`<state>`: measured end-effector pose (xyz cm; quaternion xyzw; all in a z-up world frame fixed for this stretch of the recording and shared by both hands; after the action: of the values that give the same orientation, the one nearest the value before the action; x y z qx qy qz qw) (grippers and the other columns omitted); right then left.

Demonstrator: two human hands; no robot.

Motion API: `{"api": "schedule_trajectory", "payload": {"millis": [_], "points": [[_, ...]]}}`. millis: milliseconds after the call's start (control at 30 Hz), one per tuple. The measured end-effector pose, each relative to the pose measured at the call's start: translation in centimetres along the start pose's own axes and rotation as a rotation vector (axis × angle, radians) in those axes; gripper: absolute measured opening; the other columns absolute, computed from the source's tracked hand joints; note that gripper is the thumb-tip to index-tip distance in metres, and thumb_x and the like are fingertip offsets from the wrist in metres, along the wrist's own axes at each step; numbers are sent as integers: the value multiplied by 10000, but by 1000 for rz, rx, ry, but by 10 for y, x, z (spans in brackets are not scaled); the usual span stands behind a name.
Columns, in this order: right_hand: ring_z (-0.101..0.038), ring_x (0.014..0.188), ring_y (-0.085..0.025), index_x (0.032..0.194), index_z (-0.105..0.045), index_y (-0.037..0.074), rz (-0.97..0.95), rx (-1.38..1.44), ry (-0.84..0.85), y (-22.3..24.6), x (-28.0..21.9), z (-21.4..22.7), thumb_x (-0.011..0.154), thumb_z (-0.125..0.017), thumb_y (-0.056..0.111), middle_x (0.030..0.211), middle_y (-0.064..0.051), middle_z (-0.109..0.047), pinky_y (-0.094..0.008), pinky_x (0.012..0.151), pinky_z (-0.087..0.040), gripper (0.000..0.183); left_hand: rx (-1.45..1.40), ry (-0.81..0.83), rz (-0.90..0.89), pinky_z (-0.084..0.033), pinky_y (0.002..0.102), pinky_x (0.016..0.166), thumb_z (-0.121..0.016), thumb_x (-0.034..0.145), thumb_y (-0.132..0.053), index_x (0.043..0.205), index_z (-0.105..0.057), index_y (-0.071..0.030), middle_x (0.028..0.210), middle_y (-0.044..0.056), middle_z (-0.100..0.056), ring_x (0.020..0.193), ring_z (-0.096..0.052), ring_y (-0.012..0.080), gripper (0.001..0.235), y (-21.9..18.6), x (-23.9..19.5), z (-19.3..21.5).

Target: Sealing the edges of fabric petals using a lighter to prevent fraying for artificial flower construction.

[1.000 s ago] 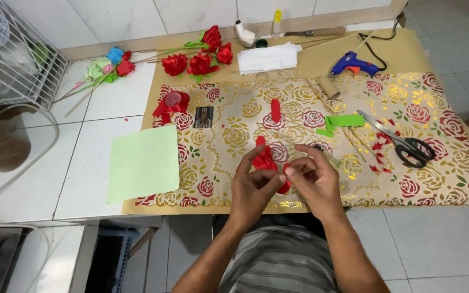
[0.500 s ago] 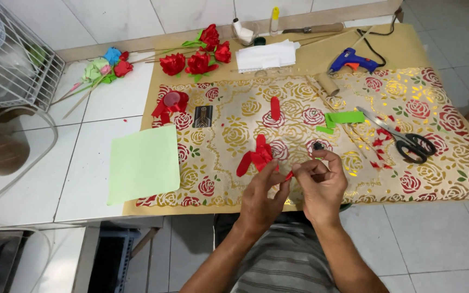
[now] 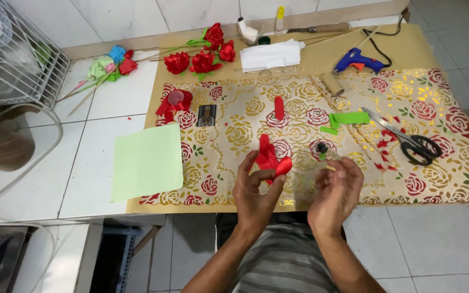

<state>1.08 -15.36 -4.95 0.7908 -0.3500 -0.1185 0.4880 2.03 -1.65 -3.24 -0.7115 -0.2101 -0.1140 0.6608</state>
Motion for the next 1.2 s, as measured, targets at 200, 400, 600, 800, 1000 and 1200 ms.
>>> {"api": "schedule_trajectory", "payload": {"millis": [200, 400, 600, 800, 1000, 1200], "points": [[-521, 653, -119, 1072, -679, 8, 123, -261, 187, -1, -1, 1, 988, -636, 50, 705, -83, -576, -224, 607, -397, 103, -145, -4, 143, -572, 372, 859, -827, 848, -25, 1489, -434, 38, 860, 140, -756, 826, -707, 175, 755, -7, -3, -1], [-484, 693, -96, 839, -733, 5, 56, -248, 463, 23, -3, -33, 851, -798, 12, 770, -50, -579, -239, 649, -446, 67, -20, 53, 24, -608, 403, 840, -805, 845, 10, 1486, -425, 42, 842, 136, -778, 804, -756, 242, 745, -8, 1, 1], [-456, 648, -111, 738, -652, -6, 160, -282, 344, -3, -10, -25, 906, -756, -46, 700, -49, -497, -246, 623, -440, 201, 431, -35, -455, -665, 348, 758, -820, 759, 56, 1307, -624, 22, 903, 61, -777, 816, -779, 217, 584, 20, -8, -3], [-435, 695, -62, 712, -655, 34, 59, -275, 314, -12, -5, -27, 870, -758, -61, 672, 6, -491, -238, 652, -438, 211, 352, -51, -358, -661, 390, 753, -817, 748, 77, 1326, -600, 24, 889, 71, -781, 816, -783, 245, 619, 15, 0, -2], [-403, 669, -56, 686, -607, 57, 29, -203, 200, -16, -12, -28, 881, -712, -80, 654, 23, -450, -233, 655, -417, 260, 496, -80, -586, -667, 327, 752, -850, 735, 23, 1239, -678, 7, 901, 56, -779, 803, -776, 231, 533, 24, -2, -4], [-445, 656, -94, 704, -643, 16, 14, -168, 239, -13, -10, -26, 892, -730, -50, 638, -40, -505, -274, 677, -470, 218, 326, -70, -409, -648, 431, 811, -829, 770, 60, 1299, -597, 36, 905, 77, -774, 815, -779, 267, 579, 22, -3, -1]]}}
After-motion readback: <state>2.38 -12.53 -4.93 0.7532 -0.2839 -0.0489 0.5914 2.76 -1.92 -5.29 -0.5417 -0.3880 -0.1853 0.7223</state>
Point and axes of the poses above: each hand's wrist, its own x-axis towards the middle knuckle, its own z-axis out of the back of the hand, y = z × x, the point moved 1 cm from there along x, towards the middle knuckle
